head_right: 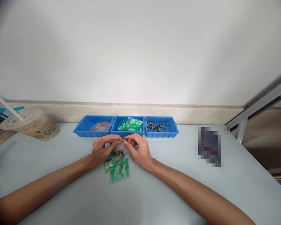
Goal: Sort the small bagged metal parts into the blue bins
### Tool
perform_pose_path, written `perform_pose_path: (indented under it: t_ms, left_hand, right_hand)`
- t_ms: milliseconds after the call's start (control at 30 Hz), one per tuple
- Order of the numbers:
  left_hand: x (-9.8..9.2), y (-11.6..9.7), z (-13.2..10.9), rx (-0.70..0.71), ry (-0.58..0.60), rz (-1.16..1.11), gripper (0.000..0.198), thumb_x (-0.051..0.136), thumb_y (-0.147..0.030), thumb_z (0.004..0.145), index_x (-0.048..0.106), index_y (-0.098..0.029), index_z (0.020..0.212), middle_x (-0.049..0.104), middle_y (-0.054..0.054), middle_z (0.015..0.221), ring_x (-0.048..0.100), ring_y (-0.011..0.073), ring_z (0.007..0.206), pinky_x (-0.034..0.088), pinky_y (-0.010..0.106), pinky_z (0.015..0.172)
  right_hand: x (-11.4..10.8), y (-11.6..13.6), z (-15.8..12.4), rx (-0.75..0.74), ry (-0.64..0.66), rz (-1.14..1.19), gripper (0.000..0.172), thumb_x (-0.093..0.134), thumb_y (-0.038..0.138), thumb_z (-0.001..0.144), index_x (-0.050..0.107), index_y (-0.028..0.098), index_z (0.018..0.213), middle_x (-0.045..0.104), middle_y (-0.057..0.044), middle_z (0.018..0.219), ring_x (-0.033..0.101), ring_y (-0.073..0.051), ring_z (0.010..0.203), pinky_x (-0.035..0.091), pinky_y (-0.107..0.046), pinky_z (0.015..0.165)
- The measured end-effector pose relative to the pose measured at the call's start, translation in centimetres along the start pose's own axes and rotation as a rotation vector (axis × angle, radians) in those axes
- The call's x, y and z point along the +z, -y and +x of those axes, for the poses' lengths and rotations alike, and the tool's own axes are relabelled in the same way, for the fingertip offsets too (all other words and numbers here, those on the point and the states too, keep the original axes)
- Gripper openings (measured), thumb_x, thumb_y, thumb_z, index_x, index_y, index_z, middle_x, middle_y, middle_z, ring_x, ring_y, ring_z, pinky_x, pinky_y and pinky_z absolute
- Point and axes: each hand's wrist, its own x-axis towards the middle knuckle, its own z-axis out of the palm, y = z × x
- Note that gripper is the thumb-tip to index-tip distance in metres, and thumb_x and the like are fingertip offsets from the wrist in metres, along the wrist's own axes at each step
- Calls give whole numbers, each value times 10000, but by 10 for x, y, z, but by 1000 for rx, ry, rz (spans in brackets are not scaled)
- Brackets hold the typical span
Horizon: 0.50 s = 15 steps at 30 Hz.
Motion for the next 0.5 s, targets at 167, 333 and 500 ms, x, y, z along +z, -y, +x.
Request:
perform_pose_path:
  t_ms: [167,333,500]
  left_hand:
    - [0,1,-1,12,-4,-10,189,655,-118,836,620,-183,1009,734,4,844,699,100,699,551,163,637]
    - [1,1,-1,14,-24,3,144,656,-132,836,637,-181,969,737,-1,848,701,96,699,551,155,642]
    - [0,-2,1,-3,-5,-26,113,636,-130,846,642,-182,946,738,2,833,703,102,694,551,158,628]
  right_hand:
    - [1,-1,0,0,4,7,100,603,272,885,640,199,943,550,8,728,505,-118,619,430,-255,583]
    - [0,2,0,-9,-9,-3,101,609,276,877,640,194,927,553,6,720,507,-121,625,431,-254,586]
    - [0,5,-1,17,-44,11,105,608,275,874,623,189,930,547,11,702,498,-120,612,430,-250,576]
